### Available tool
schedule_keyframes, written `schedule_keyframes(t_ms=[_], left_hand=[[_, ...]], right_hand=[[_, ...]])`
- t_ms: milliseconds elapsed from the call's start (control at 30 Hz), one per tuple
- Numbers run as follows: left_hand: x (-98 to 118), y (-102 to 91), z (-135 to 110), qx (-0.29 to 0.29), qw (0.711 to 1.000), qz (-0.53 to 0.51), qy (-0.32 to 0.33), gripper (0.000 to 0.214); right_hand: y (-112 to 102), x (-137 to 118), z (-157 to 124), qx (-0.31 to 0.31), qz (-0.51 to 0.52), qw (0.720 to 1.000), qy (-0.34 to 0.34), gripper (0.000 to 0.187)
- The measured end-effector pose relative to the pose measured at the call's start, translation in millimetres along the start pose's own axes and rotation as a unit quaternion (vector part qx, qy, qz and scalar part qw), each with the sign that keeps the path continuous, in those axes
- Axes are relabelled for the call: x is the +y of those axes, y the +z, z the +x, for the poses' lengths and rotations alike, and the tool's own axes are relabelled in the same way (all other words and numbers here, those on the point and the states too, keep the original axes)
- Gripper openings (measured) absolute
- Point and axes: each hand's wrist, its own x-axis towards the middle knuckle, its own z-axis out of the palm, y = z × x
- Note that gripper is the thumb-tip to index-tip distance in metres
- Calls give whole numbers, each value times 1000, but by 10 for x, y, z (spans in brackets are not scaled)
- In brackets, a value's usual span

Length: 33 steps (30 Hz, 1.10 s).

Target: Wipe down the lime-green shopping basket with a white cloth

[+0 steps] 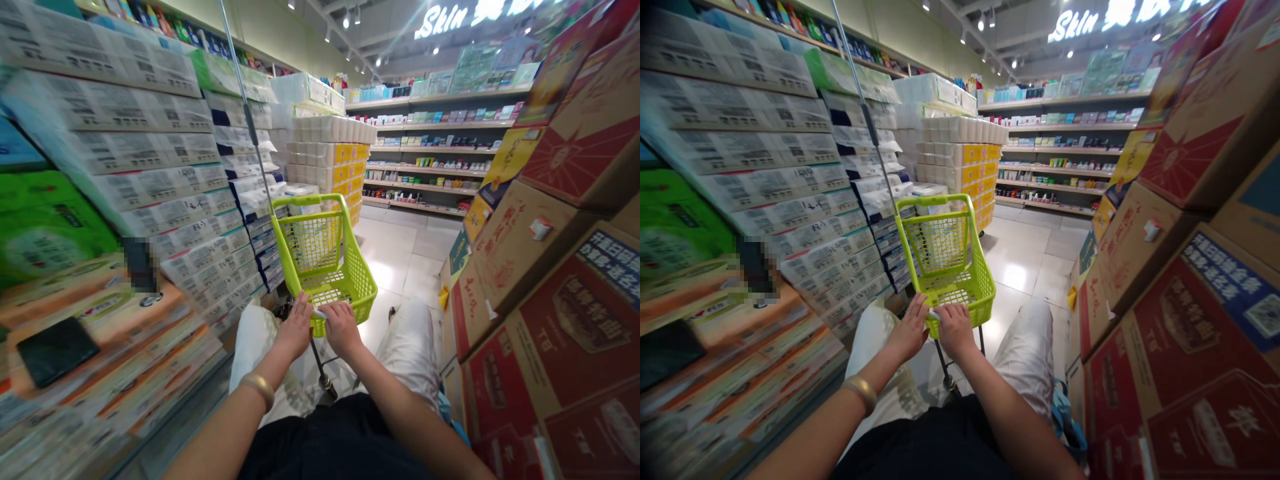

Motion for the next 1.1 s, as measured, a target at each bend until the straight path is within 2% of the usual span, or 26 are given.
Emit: schedule_keyframes(t_ms=[433, 667, 900, 1100], left_hand=[[23, 0, 98, -20, 1000, 18, 5, 60], [114, 6, 64, -4, 1000, 21, 0, 60], [131, -59, 107, -36, 998, 25, -36, 62], [103, 19, 101, -16, 999, 37, -28, 63]], right_hand=[[26, 116, -16, 31, 21, 998, -42, 42], [-18, 236, -36, 13, 50, 996, -74, 39], [-5, 240, 16, 6, 51, 997, -65, 41], [16, 216, -27, 33, 33, 997, -62, 40]])
